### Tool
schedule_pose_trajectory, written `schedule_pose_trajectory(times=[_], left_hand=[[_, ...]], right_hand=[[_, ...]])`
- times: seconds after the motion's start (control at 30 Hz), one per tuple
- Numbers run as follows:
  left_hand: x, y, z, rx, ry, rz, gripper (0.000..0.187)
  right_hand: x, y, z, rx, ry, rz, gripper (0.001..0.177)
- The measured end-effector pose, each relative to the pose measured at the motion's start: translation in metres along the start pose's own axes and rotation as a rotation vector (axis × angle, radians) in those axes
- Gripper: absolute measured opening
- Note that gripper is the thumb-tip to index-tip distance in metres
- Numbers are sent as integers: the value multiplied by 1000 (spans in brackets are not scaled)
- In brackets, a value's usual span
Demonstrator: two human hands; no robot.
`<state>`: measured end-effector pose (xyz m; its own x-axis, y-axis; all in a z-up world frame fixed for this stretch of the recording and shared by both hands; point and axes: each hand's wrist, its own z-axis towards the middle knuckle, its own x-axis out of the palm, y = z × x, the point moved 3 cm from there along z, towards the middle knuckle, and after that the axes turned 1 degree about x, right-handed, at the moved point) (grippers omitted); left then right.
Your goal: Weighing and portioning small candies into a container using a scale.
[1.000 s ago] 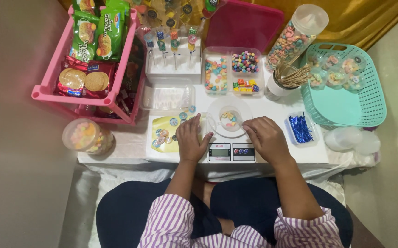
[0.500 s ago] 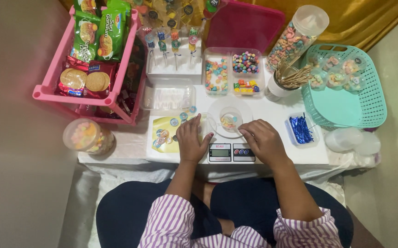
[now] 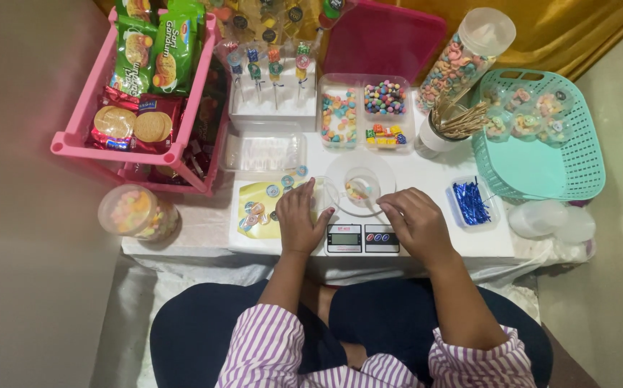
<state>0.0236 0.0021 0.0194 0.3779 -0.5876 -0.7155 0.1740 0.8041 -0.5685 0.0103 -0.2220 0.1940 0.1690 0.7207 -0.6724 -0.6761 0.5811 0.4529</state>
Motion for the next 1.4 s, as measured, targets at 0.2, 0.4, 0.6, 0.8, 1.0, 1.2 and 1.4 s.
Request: schedule_pose_trajectory(times=[0.2, 0.4, 0.6, 0.8, 1.0, 1.2, 1.4], left_hand=[[-2, -1, 1, -6, 3, -10, 77], [2, 3, 0, 3, -13, -1, 78], [-5, -3, 2, -27, 22, -29, 77], [-5, -3, 4, -24, 25, -9, 79], [-7, -5, 5, -40, 39, -21, 79], [-8, -4, 6, -38, 45, -34, 78], [-11, -6, 8, -50, 69, -37, 77]], right_hand=[[2, -6, 0, 90, -21, 91, 20], [2, -42, 17, 146, -249, 107, 17], [49, -97, 65, 179, -135, 43, 17], [87, -125, 104, 231, 50, -92, 22], [105, -167, 118, 574, -10, -190, 25], [124, -196, 95, 869, -241, 189, 21], [145, -179, 83, 1134, -361, 746, 16]])
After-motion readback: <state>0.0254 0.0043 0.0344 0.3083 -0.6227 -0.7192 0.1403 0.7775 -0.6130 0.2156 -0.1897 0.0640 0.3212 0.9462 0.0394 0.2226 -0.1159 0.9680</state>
